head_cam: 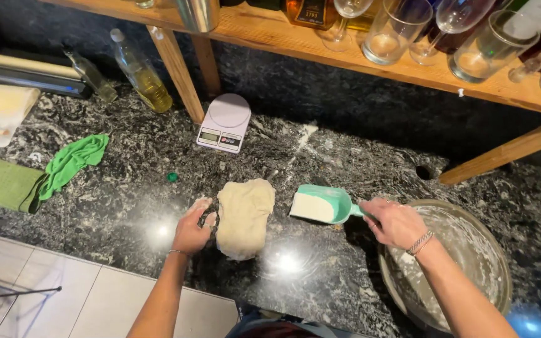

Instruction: The person kneads a ball of dough in a glass bowl, then transfers it to a floured countertop. They sprinkle more flour from a scoop onto the dough and continue kneading by hand, eventually dividing the dough into two separate pieces.

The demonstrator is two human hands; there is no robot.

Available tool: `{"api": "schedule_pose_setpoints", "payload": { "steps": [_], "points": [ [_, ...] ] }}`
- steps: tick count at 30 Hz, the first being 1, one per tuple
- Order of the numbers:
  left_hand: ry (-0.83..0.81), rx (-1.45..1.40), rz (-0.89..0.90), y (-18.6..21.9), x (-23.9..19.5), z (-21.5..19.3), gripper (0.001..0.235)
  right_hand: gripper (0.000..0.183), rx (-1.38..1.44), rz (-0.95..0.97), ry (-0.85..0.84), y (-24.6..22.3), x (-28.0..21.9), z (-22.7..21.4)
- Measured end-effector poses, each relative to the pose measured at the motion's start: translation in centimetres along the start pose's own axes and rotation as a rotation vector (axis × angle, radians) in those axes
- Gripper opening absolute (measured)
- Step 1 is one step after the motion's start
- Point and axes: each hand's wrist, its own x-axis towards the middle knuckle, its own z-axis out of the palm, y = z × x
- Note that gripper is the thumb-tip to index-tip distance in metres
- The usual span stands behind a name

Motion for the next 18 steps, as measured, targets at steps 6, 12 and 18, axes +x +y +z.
{"api": "schedule_pose_setpoints", "payload": {
  "steps": [6, 12, 18],
  "points": [
    [-0.331, 0.273, -0.281, 2.9, 2.1, 0.6, 0.061, 0.033, -0.075, 0.009, -0.024, -1.6, -4.3, -0.3],
    [-0.4, 0.139, -0.305, 2.5, 1.9, 4.7, 0.058, 0.037, -0.058, 0.126, -0.058, -0.3, -6.2, 1.2],
    [-0.154, -1.416, -0.772, 7.0, 1.9, 8.4, 0.04, 0.045, 0.086, 0.326, 0.056, 2.7, -5.4, 4.3]
  ]
}}
